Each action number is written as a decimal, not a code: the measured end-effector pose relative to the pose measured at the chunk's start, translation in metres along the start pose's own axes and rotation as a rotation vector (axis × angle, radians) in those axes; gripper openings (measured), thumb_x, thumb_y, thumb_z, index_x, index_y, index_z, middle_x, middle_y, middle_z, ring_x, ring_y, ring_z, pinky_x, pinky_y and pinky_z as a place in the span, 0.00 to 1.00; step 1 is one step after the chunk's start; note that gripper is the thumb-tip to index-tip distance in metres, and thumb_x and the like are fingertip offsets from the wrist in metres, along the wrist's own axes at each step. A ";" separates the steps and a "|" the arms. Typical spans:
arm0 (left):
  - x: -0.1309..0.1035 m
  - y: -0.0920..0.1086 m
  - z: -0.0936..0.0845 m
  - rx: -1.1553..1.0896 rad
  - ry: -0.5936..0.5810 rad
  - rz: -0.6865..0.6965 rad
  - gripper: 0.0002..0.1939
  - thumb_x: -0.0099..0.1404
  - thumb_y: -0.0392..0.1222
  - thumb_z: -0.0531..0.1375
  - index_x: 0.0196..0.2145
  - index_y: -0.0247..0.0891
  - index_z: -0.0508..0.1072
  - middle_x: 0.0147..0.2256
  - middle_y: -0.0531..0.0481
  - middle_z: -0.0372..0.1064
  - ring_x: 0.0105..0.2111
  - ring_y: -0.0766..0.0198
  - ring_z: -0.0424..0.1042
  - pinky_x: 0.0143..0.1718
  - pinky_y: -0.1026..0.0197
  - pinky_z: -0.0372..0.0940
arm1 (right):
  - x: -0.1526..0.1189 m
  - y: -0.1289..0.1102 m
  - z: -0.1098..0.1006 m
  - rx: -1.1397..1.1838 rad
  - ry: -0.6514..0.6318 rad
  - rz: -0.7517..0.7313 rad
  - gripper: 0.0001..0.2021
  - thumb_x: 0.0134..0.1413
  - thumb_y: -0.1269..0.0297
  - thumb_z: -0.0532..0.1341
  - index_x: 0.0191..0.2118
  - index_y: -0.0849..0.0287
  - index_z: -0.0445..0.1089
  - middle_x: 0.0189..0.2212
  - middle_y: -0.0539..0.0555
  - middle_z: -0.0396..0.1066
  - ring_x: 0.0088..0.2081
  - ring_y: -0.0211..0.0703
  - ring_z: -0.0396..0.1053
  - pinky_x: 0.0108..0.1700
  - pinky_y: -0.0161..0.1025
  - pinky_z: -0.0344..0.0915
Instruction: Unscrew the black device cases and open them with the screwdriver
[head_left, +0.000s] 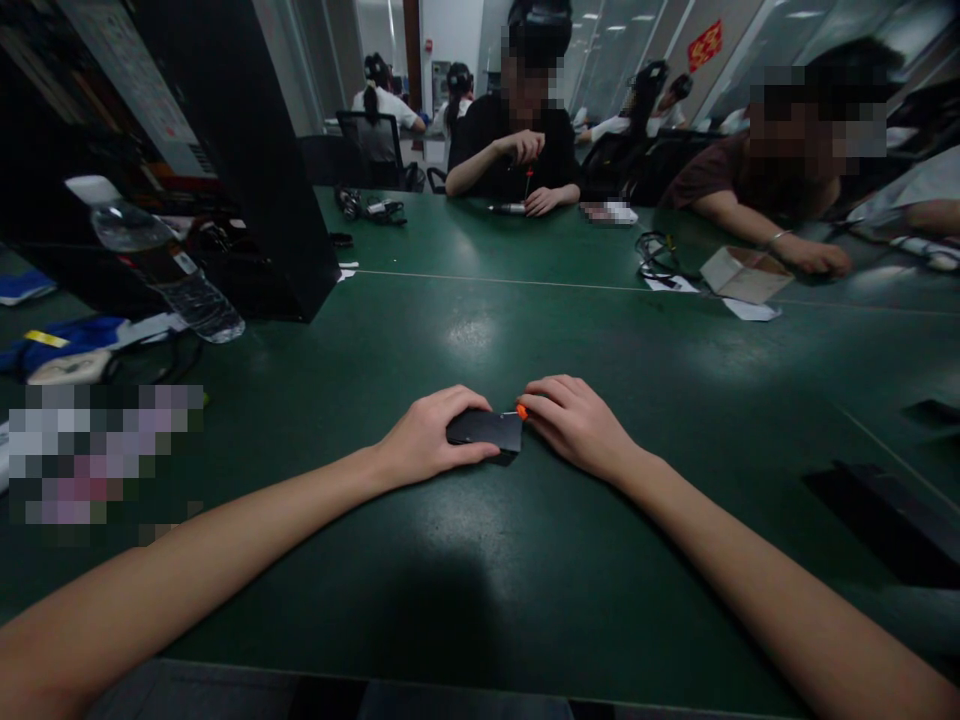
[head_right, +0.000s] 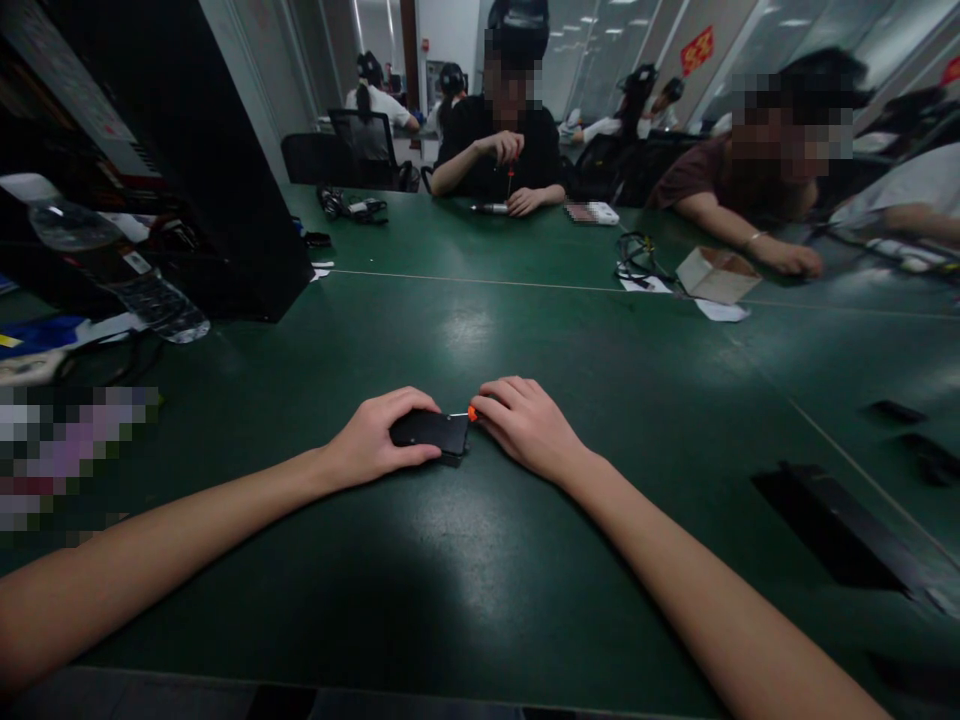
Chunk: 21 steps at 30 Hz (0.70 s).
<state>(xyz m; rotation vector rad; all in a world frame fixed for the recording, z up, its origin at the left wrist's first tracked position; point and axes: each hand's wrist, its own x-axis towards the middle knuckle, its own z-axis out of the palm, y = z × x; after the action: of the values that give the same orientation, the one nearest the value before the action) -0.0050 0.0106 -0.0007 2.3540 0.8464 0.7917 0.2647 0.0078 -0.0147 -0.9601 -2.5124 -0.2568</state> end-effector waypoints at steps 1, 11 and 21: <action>0.000 0.000 0.000 -0.004 0.003 0.009 0.20 0.64 0.52 0.67 0.48 0.39 0.73 0.45 0.45 0.74 0.45 0.55 0.74 0.48 0.54 0.67 | 0.000 0.000 0.000 0.025 -0.010 -0.002 0.12 0.70 0.65 0.53 0.50 0.61 0.73 0.46 0.62 0.76 0.46 0.50 0.70 0.46 0.46 0.67; 0.003 -0.005 -0.003 -0.299 0.175 -0.148 0.19 0.64 0.54 0.66 0.44 0.36 0.76 0.41 0.45 0.76 0.42 0.56 0.75 0.47 0.55 0.67 | -0.004 0.001 -0.001 0.183 -0.001 0.070 0.11 0.70 0.63 0.54 0.49 0.62 0.70 0.41 0.60 0.76 0.41 0.48 0.71 0.44 0.44 0.69; 0.020 -0.024 -0.013 -1.369 0.414 -0.574 0.25 0.72 0.59 0.53 0.39 0.31 0.74 0.26 0.50 0.66 0.23 0.68 0.64 0.28 0.64 0.64 | -0.010 0.008 0.005 0.209 -0.015 0.227 0.10 0.68 0.60 0.57 0.47 0.59 0.70 0.37 0.57 0.74 0.39 0.46 0.71 0.42 0.43 0.68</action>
<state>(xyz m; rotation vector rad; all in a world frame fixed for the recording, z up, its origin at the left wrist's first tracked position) -0.0103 0.0442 -0.0003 0.7214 0.6947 1.0932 0.2752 0.0099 -0.0234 -1.1489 -2.3594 0.0818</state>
